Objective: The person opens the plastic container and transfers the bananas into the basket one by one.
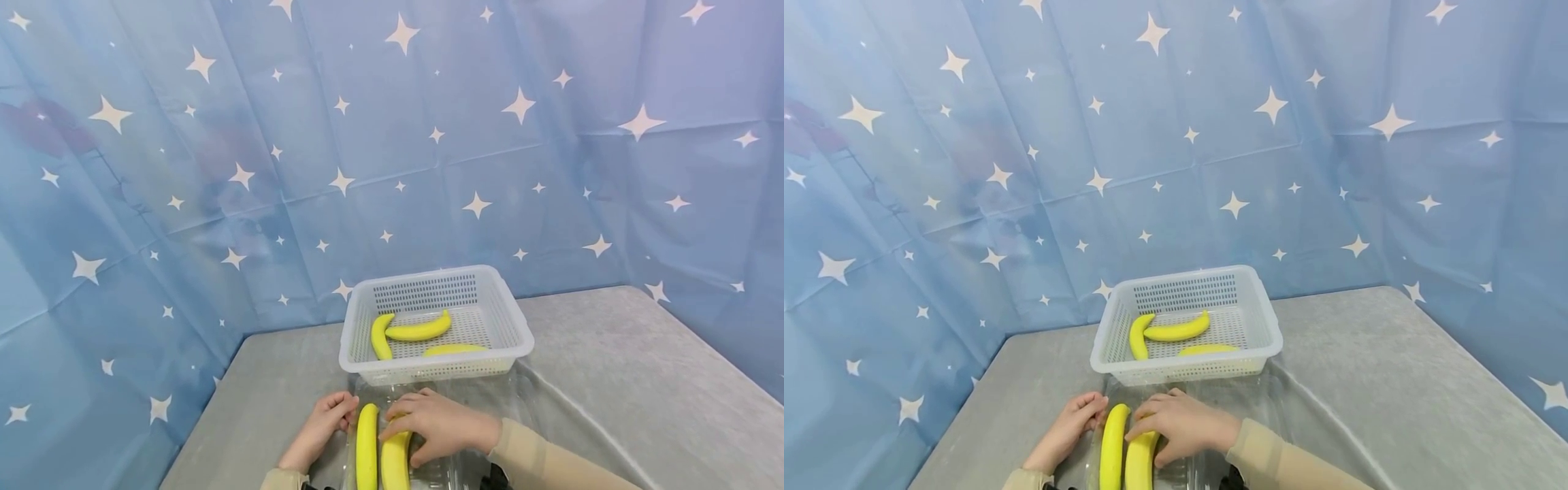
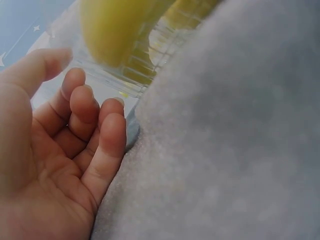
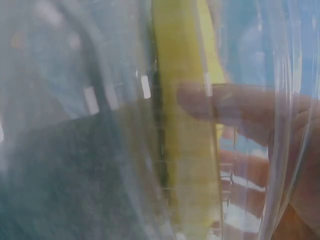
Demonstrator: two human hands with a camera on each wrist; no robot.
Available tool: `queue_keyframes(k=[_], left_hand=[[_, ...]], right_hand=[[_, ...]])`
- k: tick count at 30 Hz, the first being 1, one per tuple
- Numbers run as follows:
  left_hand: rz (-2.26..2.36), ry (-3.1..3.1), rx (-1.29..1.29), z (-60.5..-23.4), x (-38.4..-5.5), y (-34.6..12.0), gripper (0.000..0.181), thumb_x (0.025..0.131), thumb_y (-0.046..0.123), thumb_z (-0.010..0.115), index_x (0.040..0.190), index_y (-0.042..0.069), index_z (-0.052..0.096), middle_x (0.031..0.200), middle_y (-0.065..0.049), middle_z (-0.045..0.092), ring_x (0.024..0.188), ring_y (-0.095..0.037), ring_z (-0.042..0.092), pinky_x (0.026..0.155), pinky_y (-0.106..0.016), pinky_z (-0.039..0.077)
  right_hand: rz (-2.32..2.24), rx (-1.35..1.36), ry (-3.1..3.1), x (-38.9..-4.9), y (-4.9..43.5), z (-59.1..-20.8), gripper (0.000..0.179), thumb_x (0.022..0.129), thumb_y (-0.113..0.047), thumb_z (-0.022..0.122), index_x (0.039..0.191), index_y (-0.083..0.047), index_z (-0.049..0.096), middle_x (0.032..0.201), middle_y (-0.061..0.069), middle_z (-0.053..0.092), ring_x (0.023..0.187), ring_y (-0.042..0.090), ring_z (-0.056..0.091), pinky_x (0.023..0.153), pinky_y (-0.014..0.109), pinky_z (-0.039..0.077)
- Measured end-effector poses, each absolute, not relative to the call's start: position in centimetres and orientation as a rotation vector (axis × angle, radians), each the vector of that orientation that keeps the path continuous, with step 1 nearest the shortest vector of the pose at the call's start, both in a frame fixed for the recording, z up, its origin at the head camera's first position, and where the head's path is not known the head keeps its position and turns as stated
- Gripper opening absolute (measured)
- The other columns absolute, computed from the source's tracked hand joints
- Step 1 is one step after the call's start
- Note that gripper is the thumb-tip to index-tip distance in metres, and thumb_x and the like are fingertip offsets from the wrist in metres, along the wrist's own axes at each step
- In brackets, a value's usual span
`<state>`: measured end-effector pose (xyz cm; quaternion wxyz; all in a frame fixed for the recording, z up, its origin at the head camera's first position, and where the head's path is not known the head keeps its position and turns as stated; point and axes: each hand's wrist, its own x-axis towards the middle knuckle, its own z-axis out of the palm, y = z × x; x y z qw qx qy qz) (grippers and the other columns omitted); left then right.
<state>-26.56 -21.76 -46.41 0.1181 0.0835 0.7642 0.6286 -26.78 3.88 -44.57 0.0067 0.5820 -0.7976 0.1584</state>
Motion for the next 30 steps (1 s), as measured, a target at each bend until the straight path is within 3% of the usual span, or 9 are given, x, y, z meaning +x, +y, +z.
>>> queue_keyframes(k=[10, 17, 26, 30], left_hand=[[1.832, 2.249, 0.274, -46.26, -26.70, -21.94, 0.034, 0.091, 0.021, 0.050, 0.075, -0.008, 0.047, 0.063, -0.001, 0.050, 0.055, -0.015, 0.046, 0.054, -0.031, 0.046], [1.849, 2.221, 0.272, -46.41, -26.65, -21.74, 0.029, 0.091, 0.021, 0.050, 0.070, 0.001, 0.049, 0.063, -0.001, 0.049, 0.053, -0.013, 0.046, 0.053, -0.029, 0.045], [1.836, 2.233, 0.259, -46.57, -26.66, -21.81, 0.026, 0.091, 0.021, 0.050, 0.068, 0.007, 0.050, 0.063, 0.000, 0.049, 0.054, -0.013, 0.046, 0.054, -0.029, 0.045], [1.839, 2.228, 0.256, -46.58, -26.75, -21.77, 0.033, 0.091, 0.021, 0.049, 0.069, -0.004, 0.046, 0.063, 0.000, 0.049, 0.054, -0.013, 0.046, 0.053, -0.029, 0.044]], right_hand=[[0.491, 1.818, -2.442, -26.66, 3.74, -44.31, 0.057, 0.072, -0.031, 0.072, 0.123, -0.032, 0.048, 0.125, -0.005, 0.046, 0.115, 0.011, 0.041, 0.089, 0.034, 0.037], [0.467, 1.835, -2.461, -26.68, 3.91, -44.75, 0.058, 0.072, -0.034, 0.071, 0.125, -0.031, 0.047, 0.131, -0.008, 0.042, 0.122, 0.019, 0.035, 0.093, 0.039, 0.035], [0.518, 1.856, -2.462, -26.84, 3.81, -45.09, 0.064, 0.072, -0.034, 0.071, 0.129, -0.031, 0.041, 0.129, -0.010, 0.043, 0.122, 0.019, 0.036, 0.094, 0.036, 0.034], [0.513, 1.854, -2.457, -26.73, 3.85, -44.97, 0.061, 0.072, -0.033, 0.071, 0.127, -0.032, 0.044, 0.127, -0.010, 0.044, 0.122, 0.016, 0.035, 0.094, 0.035, 0.033]])
